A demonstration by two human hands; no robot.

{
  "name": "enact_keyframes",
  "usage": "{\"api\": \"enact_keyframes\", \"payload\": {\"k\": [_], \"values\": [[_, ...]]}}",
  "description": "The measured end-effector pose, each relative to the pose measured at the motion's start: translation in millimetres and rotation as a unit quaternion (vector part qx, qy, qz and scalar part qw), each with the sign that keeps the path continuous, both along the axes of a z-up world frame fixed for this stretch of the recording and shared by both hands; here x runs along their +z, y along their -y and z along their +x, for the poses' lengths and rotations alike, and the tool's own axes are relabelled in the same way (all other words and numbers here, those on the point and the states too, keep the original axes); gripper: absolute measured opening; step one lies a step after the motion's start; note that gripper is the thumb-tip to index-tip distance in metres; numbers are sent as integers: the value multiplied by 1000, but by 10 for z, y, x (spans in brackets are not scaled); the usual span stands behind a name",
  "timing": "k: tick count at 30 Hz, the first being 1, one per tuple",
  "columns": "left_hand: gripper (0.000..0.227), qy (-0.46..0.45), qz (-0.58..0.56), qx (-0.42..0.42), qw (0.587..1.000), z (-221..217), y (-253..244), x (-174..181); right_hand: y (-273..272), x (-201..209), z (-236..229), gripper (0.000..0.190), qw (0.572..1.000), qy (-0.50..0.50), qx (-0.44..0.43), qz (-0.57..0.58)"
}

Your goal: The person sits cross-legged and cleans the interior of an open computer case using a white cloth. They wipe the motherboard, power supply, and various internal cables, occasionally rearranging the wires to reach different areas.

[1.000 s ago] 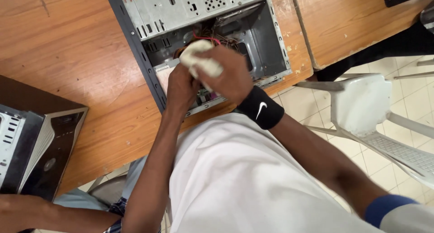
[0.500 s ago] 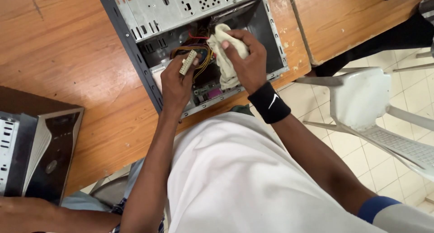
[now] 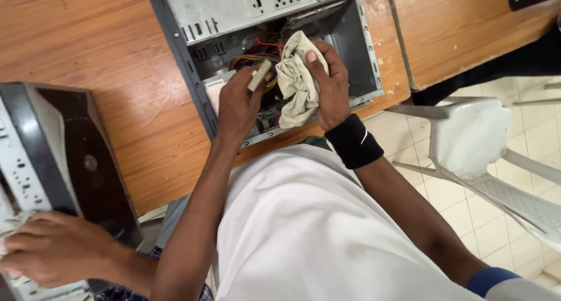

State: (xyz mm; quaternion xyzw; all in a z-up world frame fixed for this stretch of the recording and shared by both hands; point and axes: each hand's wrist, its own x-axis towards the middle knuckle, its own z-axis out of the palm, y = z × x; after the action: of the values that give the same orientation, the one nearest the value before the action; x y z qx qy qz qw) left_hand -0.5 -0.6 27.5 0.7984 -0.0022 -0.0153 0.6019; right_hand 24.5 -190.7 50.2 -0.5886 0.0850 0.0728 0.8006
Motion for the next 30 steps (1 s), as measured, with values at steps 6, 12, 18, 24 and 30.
{"api": "enact_keyframes", "payload": {"k": [6,12,18,24,30], "values": [[47,136,65,-15,988,-35,-13,-183,-237,403,32,33,956,166,138,-196],[40,96,98,-45,990,-10,-24,-180,-311,363,-32,34,857,256,200,-400],[39,82,108,-48,990,-29,-16,-367,-385,272,-46,30,880,226,153,-389],[48,149,106,-53,982,-20,32,-201,-245,165,33,30,916,158,103,-354],[58,160,134,-20,978,1,28,-163,131,101,259,35,944,89,94,-304]]}}
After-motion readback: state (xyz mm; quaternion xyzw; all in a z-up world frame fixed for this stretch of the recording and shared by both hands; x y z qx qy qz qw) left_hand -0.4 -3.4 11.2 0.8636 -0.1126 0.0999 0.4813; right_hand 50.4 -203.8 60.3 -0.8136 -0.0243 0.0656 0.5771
